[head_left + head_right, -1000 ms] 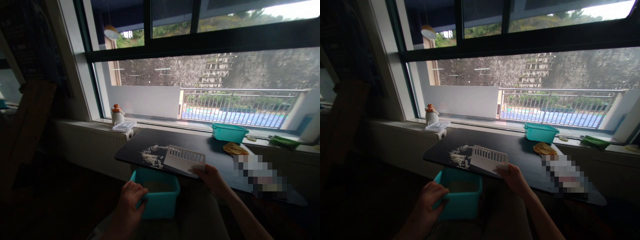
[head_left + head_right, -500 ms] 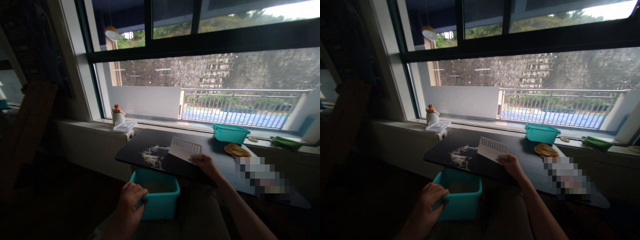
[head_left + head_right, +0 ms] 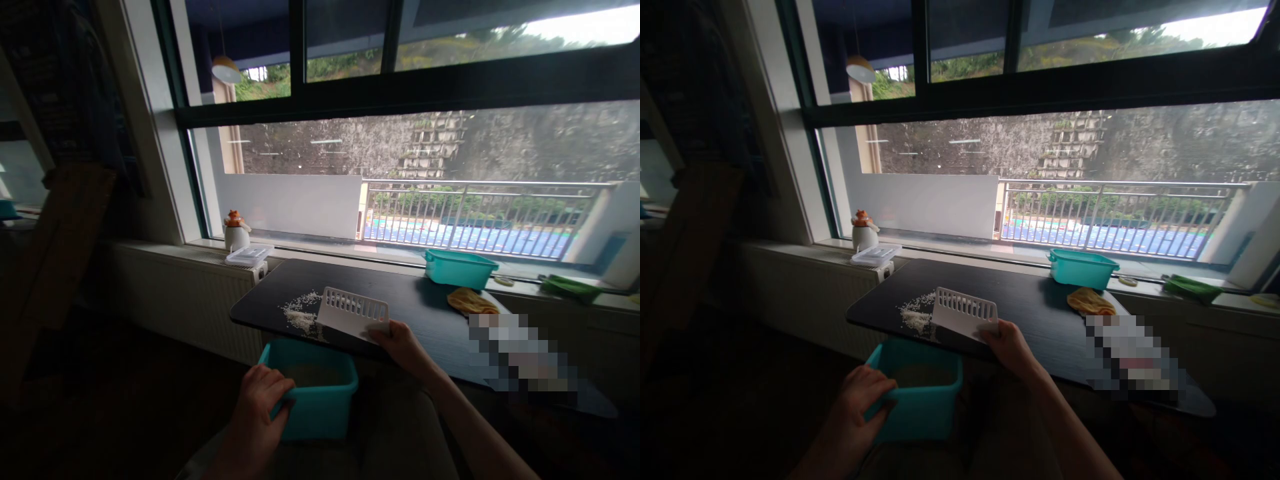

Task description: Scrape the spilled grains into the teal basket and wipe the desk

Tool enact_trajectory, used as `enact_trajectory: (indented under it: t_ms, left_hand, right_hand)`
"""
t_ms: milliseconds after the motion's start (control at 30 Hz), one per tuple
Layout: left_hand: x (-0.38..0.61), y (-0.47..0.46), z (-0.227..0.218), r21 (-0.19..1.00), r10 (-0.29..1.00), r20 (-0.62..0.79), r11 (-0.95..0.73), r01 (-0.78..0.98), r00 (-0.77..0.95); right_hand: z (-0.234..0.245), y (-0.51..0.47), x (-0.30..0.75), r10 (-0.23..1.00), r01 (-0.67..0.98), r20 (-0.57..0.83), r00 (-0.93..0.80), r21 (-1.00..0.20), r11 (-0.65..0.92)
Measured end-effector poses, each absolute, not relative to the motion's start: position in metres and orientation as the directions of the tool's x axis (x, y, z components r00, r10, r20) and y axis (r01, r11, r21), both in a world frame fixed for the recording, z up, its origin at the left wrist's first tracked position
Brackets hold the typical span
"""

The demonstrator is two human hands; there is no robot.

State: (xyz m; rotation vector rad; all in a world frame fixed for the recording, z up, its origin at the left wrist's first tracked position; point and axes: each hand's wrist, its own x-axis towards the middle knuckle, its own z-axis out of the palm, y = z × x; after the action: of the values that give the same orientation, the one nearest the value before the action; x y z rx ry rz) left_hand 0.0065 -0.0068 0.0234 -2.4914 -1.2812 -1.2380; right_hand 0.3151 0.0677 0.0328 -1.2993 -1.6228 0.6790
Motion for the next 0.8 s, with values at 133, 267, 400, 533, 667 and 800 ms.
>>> enact_trajectory:
  t_ms: [133,267,400,533,667,800]
  left_hand:
    - [0.006,-0.006,0.022,0.287,0.651,0.687,-0.651,0.702,0.323]
    - [0.005,-0.006,0.021,0.293,0.655,0.681,-0.653,0.699,0.327]
    - [0.005,-0.006,0.02,0.291,0.654,0.687,-0.648,0.704,0.318]
    - [0.004,-0.005,0.019,0.284,0.642,0.698,-0.656,0.699,0.319]
    - [0.004,-0.005,0.019,0.278,0.637,0.705,-0.653,0.704,0.312]
    - [0.004,-0.006,0.02,0.279,0.638,0.704,-0.653,0.704,0.312]
  right_hand:
    - [0.032,0.059,0.314,0.952,0.445,0.3,-0.057,-0.846,0.294]
    - [0.034,0.049,0.311,0.953,0.444,0.291,-0.083,-0.846,0.297]
    - [0.043,0.039,0.307,0.957,0.42,0.261,-0.126,-0.86,0.289]
    - [0.046,0.037,0.306,0.956,0.414,0.257,-0.139,-0.862,0.292]
    - [0.043,0.041,0.306,0.958,0.418,0.273,-0.087,-0.863,0.284]
    - [0.042,0.044,0.304,0.96,0.433,0.254,-0.115,-0.857,0.279]
